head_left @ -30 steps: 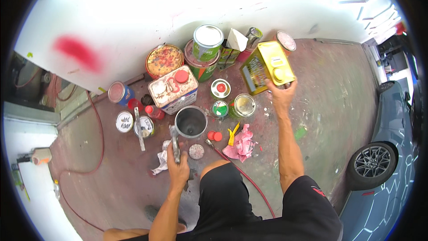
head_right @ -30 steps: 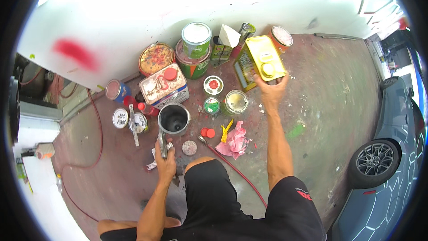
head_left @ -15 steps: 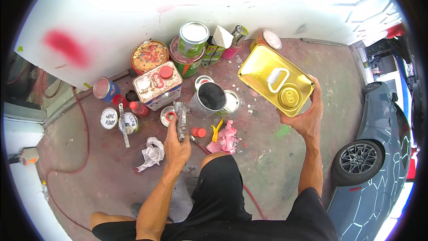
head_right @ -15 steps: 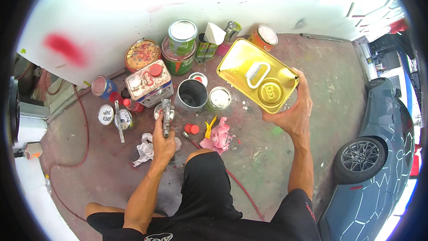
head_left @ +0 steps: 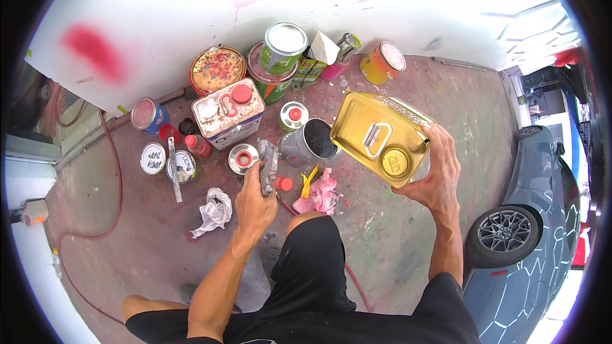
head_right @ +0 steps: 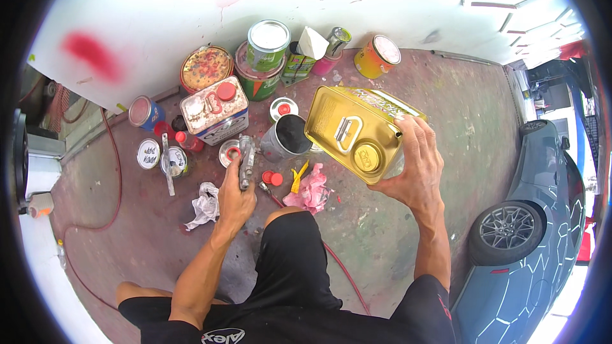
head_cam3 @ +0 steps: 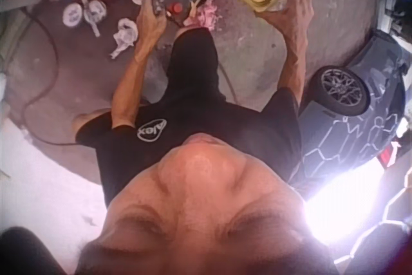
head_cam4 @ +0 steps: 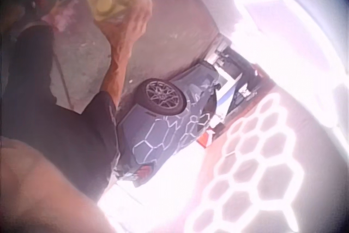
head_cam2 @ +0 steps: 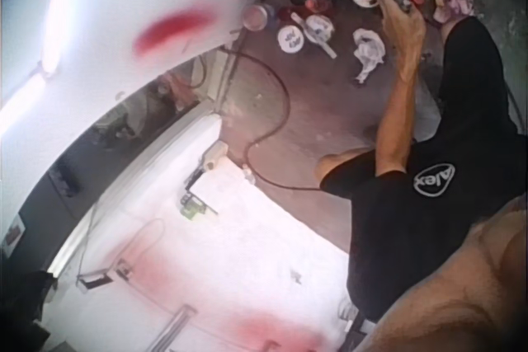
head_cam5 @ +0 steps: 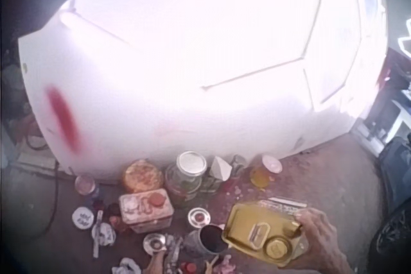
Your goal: The person uses a screwdriver to pry a black protective sheet from a metal frame, then walks through a garage to a workbench. They pick up a paint spray gun, connect an air hose, and pour liquid from a yellow can into the spray gun's cup.
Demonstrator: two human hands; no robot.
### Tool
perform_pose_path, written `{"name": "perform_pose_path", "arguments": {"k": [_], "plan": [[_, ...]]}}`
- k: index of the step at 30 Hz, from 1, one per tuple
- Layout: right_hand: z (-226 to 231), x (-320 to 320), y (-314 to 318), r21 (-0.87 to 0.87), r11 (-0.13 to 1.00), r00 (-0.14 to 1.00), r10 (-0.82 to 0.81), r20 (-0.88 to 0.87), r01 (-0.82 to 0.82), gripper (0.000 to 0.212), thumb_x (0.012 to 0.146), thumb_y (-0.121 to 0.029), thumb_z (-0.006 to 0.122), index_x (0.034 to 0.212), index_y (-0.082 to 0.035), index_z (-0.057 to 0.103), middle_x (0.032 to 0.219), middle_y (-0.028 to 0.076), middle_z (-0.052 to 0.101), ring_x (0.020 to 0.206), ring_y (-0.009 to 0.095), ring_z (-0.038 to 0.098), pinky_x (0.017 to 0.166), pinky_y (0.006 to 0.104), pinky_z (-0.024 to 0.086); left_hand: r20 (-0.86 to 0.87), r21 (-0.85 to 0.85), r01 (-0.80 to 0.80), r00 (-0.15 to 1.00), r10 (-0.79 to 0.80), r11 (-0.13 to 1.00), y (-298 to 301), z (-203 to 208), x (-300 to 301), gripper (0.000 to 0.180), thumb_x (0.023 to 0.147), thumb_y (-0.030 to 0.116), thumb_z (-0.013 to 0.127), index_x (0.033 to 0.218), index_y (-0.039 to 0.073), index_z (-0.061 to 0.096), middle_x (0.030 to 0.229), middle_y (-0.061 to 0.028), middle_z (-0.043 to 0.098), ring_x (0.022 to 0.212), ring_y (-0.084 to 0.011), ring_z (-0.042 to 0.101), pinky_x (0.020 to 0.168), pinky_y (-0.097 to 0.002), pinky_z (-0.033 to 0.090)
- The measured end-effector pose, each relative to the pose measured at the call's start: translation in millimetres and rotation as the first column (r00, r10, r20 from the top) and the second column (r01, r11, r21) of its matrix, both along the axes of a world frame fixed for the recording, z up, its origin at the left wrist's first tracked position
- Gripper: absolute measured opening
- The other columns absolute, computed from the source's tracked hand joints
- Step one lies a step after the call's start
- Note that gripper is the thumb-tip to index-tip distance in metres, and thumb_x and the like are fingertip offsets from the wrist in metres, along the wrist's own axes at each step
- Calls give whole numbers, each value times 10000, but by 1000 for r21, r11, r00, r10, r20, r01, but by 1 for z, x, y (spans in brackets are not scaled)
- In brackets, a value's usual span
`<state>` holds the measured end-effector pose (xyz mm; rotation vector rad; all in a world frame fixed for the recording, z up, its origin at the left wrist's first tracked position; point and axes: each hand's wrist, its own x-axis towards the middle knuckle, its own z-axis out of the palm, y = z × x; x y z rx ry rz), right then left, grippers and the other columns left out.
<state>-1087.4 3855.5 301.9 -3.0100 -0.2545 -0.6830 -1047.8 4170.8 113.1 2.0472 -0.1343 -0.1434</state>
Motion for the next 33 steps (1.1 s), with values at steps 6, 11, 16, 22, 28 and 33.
{"name": "perform_pose_path", "arguments": {"k": [6,11,16,22,28,33], "plan": [[0,3,4,-88,996,1000,6,-23,-8,1024,537,-335,990,1414,-83,525,1355,142,625,1286,379,590,984,483,556,-26,21,11,1000,-10,1000,1,-4,0,568,898,70,635,1443,15,482,1358,-252,609,1152,-505,631,916,-567,518],[-1,6,6,-147,989,999,12,-43,-18,1031,553,-349,993,1422,-81,506,1366,145,625,1293,388,592,1007,486,548,-32,32,20,999,-19,999,1,-13,-2,602,871,67,648,1447,19,480,1338,-236,614,1143,-498,635,911,-563,520],[1,6,3,-152,988,999,14,-46,-20,1022,563,-359,991,1420,-84,506,1369,141,622,1294,388,592,1000,487,551,-59,35,24,998,-22,999,-2,-11,-1,618,861,73,655,1450,23,473,1325,-229,617,1142,-495,633,909,-562,519],[-3,6,0,-158,987,999,12,-42,-19,1031,555,-345,988,1427,-84,504,1371,135,622,1290,381,599,998,484,552,-59,51,34,998,-31,998,-3,-12,0,620,864,85,659,1452,27,469,1327,-229,614,1144,-498,630,910,-565,515],[-12,3,-9,-132,991,999,-9,-37,4,1033,540,-347,982,1425,-96,511,1378,135,620,1307,360,587,1007,471,547,-148,55,44,988,-35,998,-10,-10,3,593,887,92,645,1452,39,472,1358,-236,610,1182,-491,620,960,-561,498],[-34,5,-25,63,996,997,-58,-42,60,1076,531,-282,973,1469,-92,482,1392,142,621,1309,364,594,1027,455,546,-180,16,36,983,-33,999,-22,-24,9,585,908,108,638,1465,37,472,1401,-245,605,1256,-477,595,1037,-523,477]]}}
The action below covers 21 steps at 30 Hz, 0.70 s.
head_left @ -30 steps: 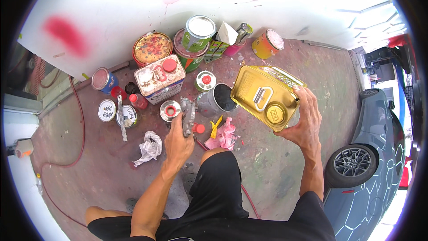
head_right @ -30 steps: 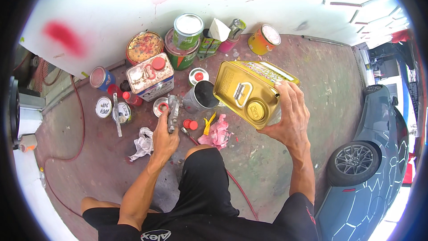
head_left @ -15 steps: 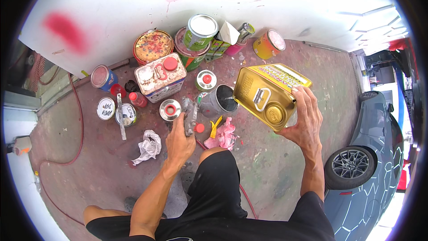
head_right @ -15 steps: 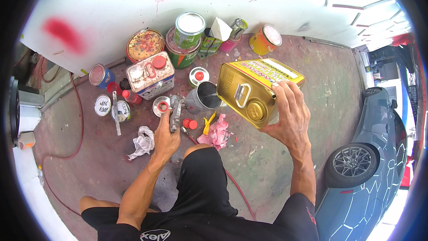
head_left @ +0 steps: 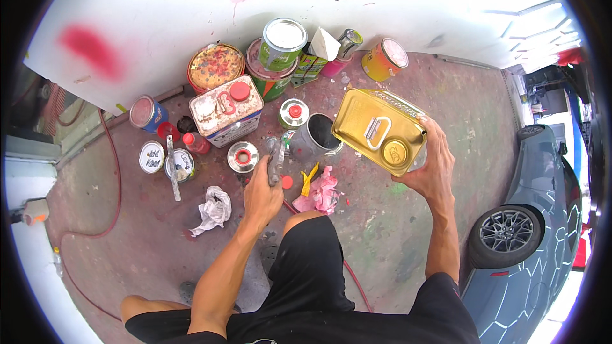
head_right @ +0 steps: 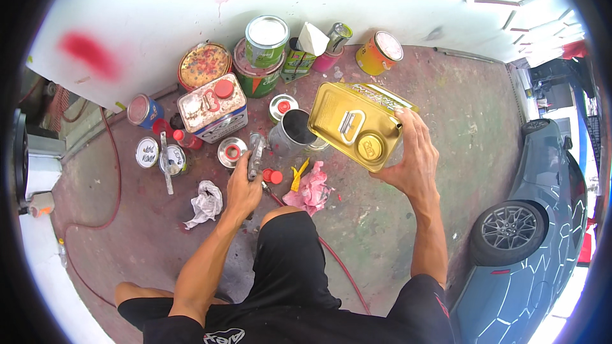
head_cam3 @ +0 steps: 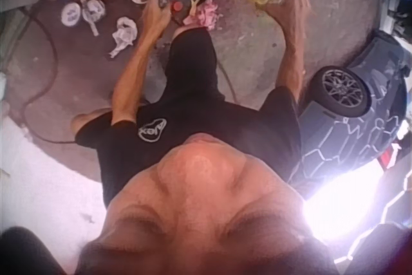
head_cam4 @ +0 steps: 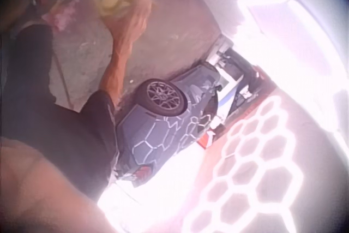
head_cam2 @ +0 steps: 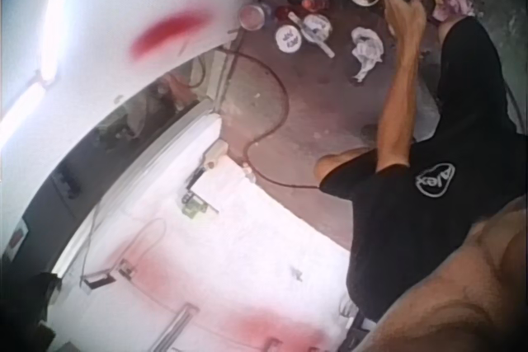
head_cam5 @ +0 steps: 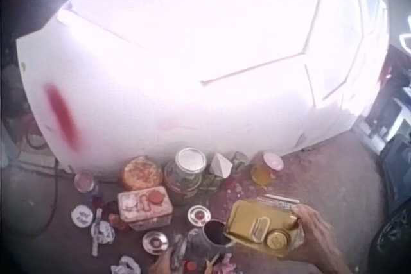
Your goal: The person uses a screwdriver to pry a black protective sheet from a metal frame, then walks through a garage to a workbench. They pick up a paint spray gun, connect an air hose, and pour liquid from a yellow can into the spray gun's cup.
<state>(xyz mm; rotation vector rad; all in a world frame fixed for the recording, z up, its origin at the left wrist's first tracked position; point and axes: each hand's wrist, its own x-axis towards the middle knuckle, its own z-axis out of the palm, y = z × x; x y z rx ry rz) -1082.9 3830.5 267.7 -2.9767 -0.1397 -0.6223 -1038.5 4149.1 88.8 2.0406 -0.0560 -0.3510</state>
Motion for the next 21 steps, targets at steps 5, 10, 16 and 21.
{"name": "perform_pose_path", "arguments": {"k": [5,10,16,21], "plan": [[-39,24,-4,446,887,992,-126,-12,118,1035,581,-191,936,1486,-54,453,1373,143,629,1218,315,662,1014,414,564,-102,-115,-97,991,86,989,-1,-25,4,601,925,132,657,1486,26,469,1397,-250,615,1273,-425,609,1063,-474,471],[-96,60,-13,741,662,971,-232,60,112,976,666,-155,926,1493,-34,421,1299,135,625,1151,239,668,988,383,560,-179,-267,-221,968,177,938,20,-22,-16,574,937,85,642,1485,26,481,1336,-201,658,1239,-314,637,1044,-411,481],[-174,110,-3,889,451,934,-346,86,85,863,729,-116,916,1433,-6,428,1321,135,600,1237,227,595,1046,378,490,-136,-278,-362,932,337,890,76,-21,-68,406,985,86,657,1372,8,560,1133,-87,701,1038,-178,660,939,-328,512],[-228,125,-15,923,383,897,-418,142,32,795,749,-117,922,1374,19,450,1308,155,596,1208,238,597,1035,372,490,-190,-141,-411,904,383,901,107,-9,-103,357,1008,100,644,1348,23,568,1047,-39,664,908,-120,605,834,-280,494]]}}
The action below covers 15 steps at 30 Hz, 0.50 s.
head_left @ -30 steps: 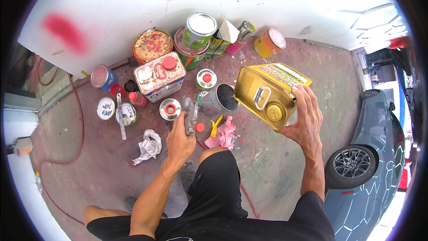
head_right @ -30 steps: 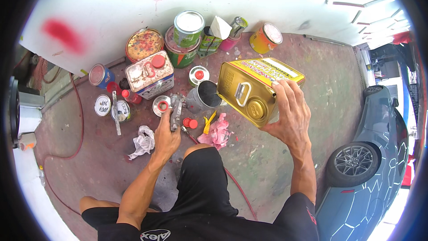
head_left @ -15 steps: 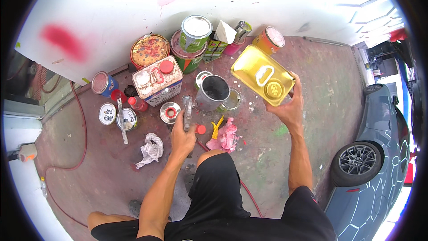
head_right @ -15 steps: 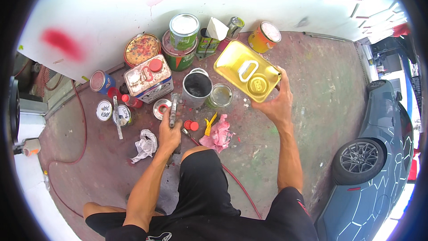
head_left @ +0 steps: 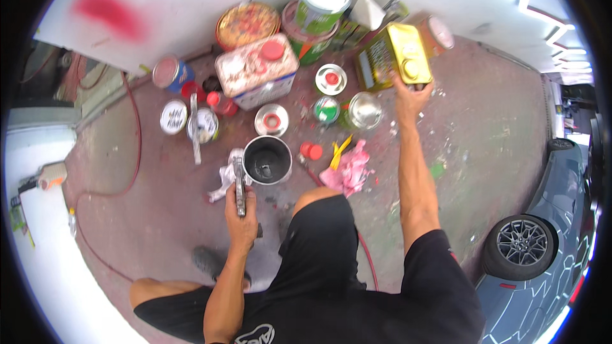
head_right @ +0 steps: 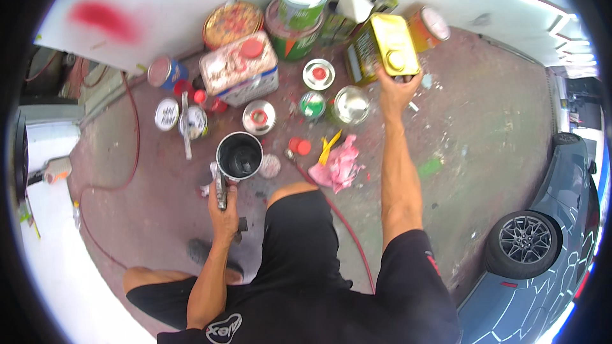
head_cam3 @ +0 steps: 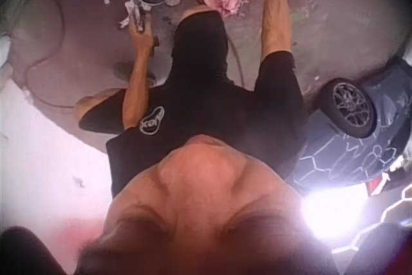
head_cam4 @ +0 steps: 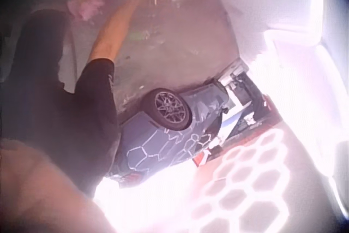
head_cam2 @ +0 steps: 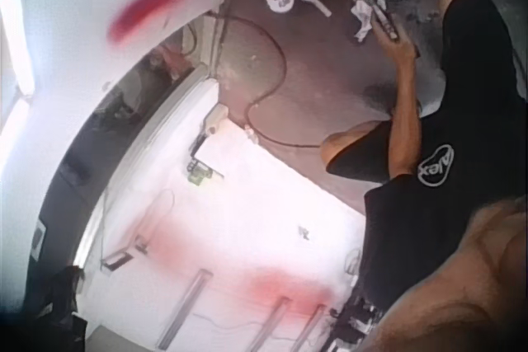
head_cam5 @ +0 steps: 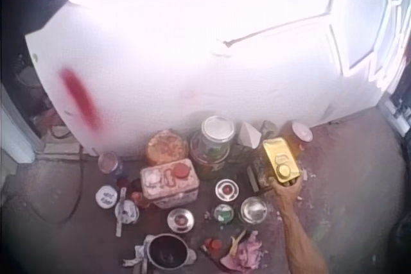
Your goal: The person uses a screwdriver to pry a black protective sheet from a metal frame, then walks through a garage to a workbench. They pick up a paint spray gun, connect an air hose, and pour liquid from a yellow can into the spray gun's cup.
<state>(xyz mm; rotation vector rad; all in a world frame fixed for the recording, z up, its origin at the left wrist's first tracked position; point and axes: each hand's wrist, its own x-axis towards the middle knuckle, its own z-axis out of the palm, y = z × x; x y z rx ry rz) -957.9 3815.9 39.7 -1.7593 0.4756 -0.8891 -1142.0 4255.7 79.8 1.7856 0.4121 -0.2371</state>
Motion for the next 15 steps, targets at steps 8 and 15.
{"name": "perform_pose_path", "arguments": {"k": [8,15], "plan": [[-20,-5,1,10,997,993,76,-87,-75,889,766,-209,958,1424,52,420,1402,189,534,1308,273,544,1097,386,454,-112,16,-81,990,82,997,35,-41,-35,403,943,13,559,1346,15,550,1071,-54,641,941,-139,591,875,-298,476],[-44,-122,117,-525,766,881,110,-461,-371,564,829,-226,859,1283,-10,604,1294,190,627,1140,377,619,1015,472,469,-140,-20,-145,980,141,989,26,-38,-44,432,920,22,561,1351,5,536,1077,-66,630,922,-149,586,862,-305,477]]}}
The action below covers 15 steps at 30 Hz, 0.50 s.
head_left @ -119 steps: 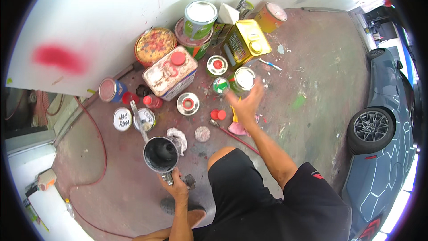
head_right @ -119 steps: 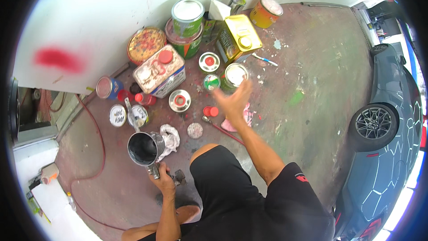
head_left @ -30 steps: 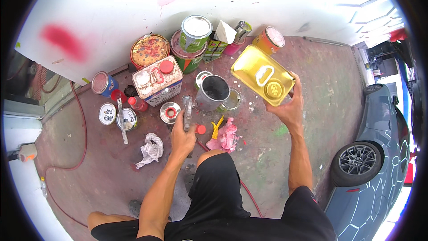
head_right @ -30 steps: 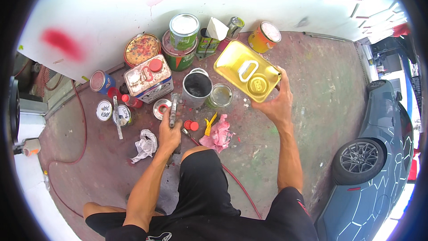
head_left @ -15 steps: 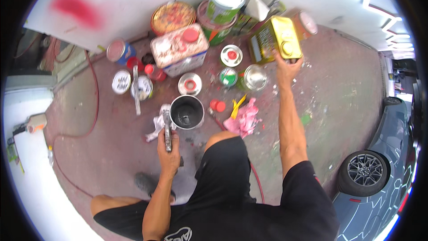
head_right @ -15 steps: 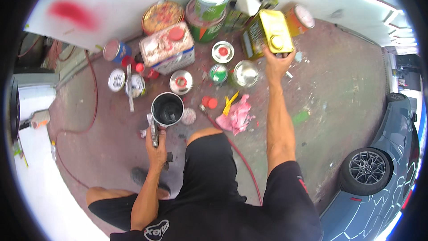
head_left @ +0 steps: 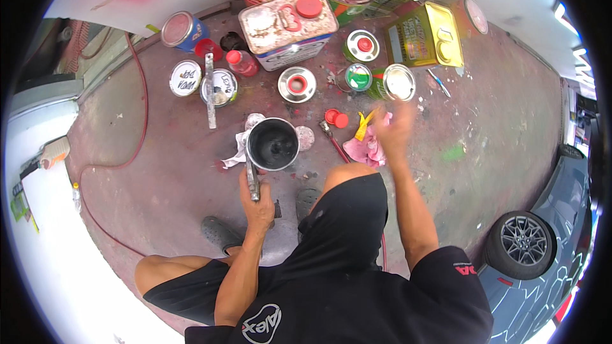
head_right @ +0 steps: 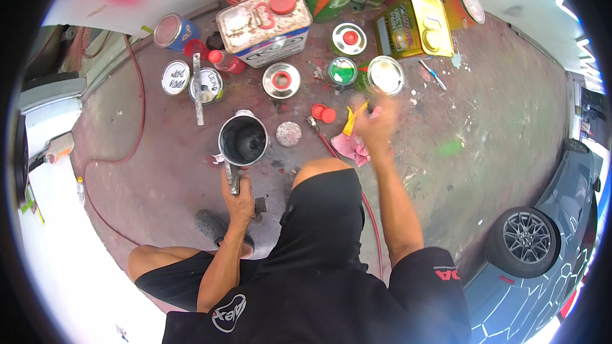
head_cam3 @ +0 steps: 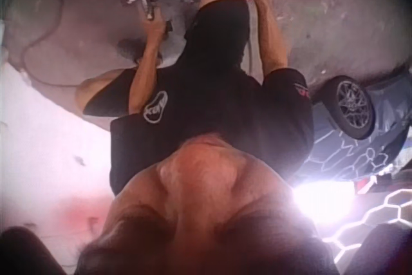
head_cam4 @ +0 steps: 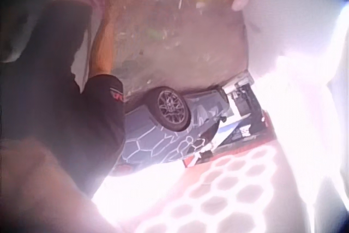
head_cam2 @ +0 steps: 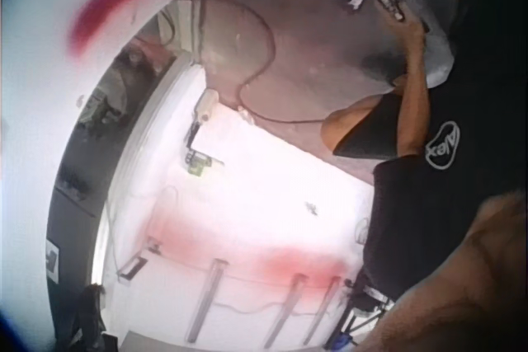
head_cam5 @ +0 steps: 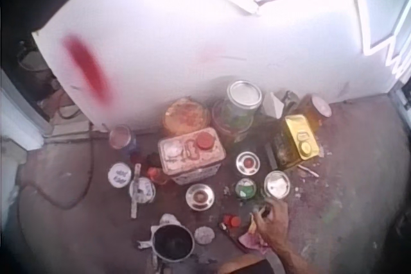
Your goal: The person uses a screwdriver to pry a black protective sheet from a metal frame, then walks through a garage to a workbench. They pick up a paint spray gun, connect an air hose, and pour liquid from a yellow can into the spray gun's cup.
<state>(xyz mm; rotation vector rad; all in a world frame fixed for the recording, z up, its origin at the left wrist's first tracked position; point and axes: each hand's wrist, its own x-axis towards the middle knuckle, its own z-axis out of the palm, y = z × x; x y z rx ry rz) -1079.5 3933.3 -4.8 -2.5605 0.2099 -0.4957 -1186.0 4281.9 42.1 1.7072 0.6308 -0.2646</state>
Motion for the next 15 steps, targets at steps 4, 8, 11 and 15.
{"name": "perform_pose_path", "arguments": {"k": [4,8,11,15], "plan": [[-26,-14,96,38,802,757,576,-309,-596,611,771,-279,871,1303,-111,622,1480,158,523,1330,383,519,1077,506,450,247,222,82,959,-137,972,15,-7,-12,444,909,6,561,1353,-3,532,1104,-73,636,903,-138,588,829,-294,484],[-68,-12,122,20,653,578,685,-443,-757,619,758,-284,857,1302,-111,617,1475,143,523,1348,358,497,1072,485,446,114,20,39,993,-41,999,24,4,10,457,914,-4,549,1370,-6,513,1125,-91,637,907,-140,588,833,-293,486],[-65,-12,129,40,627,528,687,-499,-778,622,724,-231,846,1278,-77,607,1417,131,556,1287,330,523,1020,468,460,118,49,77,990,-82,996,43,5,8,476,912,-2,545,1386,-8,506,1125,-99,643,908,-145,592,836,-299,490],[-66,-20,122,15,654,574,674,-465,-756,697,710,-221,846,1338,-65,587,1404,151,558,1260,339,542,1050,472,449,141,119,148,976,-164,982,59,2,7,507,906,8,552,1410,-12,503,1145,-119,655,949,-178,619,863,-318,499]]}}
